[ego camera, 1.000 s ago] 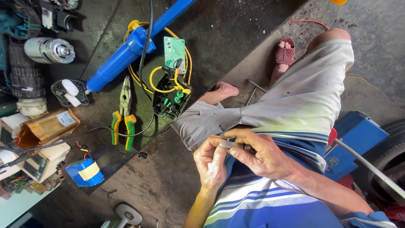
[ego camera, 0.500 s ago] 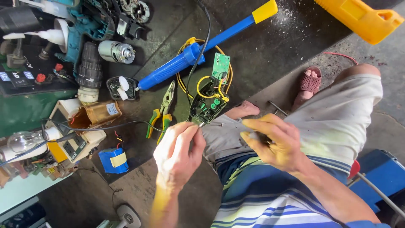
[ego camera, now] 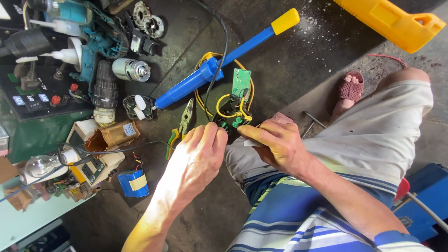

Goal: A person is repairing a circuit board at a workbench, using pliers to manipulate wires and a desoldering pump.

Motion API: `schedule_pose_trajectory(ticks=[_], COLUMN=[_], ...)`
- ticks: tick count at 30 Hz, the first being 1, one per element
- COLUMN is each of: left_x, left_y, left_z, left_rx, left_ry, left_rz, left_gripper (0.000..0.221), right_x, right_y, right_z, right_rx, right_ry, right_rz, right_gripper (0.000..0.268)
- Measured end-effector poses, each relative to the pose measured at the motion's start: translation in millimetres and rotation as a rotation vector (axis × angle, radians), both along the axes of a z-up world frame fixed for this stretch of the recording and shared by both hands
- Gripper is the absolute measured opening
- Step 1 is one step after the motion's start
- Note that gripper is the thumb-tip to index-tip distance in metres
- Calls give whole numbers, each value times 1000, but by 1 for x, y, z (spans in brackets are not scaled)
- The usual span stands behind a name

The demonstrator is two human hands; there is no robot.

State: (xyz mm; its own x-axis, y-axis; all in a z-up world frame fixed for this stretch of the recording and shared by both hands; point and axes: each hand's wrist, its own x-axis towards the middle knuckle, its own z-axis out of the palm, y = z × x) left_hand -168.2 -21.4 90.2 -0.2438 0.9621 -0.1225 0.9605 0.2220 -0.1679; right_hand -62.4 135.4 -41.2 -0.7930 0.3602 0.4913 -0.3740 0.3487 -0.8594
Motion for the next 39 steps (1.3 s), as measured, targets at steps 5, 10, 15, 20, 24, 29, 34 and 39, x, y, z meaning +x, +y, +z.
schedule_pose_trajectory(ticks=[5,10,15,20,24,29,34,39], left_x=[-12,-16,-18,-24,-31,-31,-14,21], left_y=[9,24,28,38,35,30,13,0], left_z=[9,18,17,19,15,21,11,-22], left_rx=[-105,-143,-174,-403,-362,-155,177,511], left_ry=[-22,-31,-64,-257,-290,-502,-636,-452], left_rz=[-50,-69,-87,49,48,161,411,481], left_gripper=[9,14,18,12,16,18,15,16], right_x=[-3,2,3,5,5,5,3,1], right_y=[3,-8,-13,-14,-18,-17,-13,-12], right_z=[4,-10,-13,-13,-15,-17,-14,-11], right_rx=[29,16,34,87,76,25,-70,-161], right_ry=[-1,-16,-35,-56,-57,-79,-61,-42], right_rz=[-6,-23,-30,-48,-65,-27,7,22], right_gripper=[21,18,17,22,23,24,25,24])
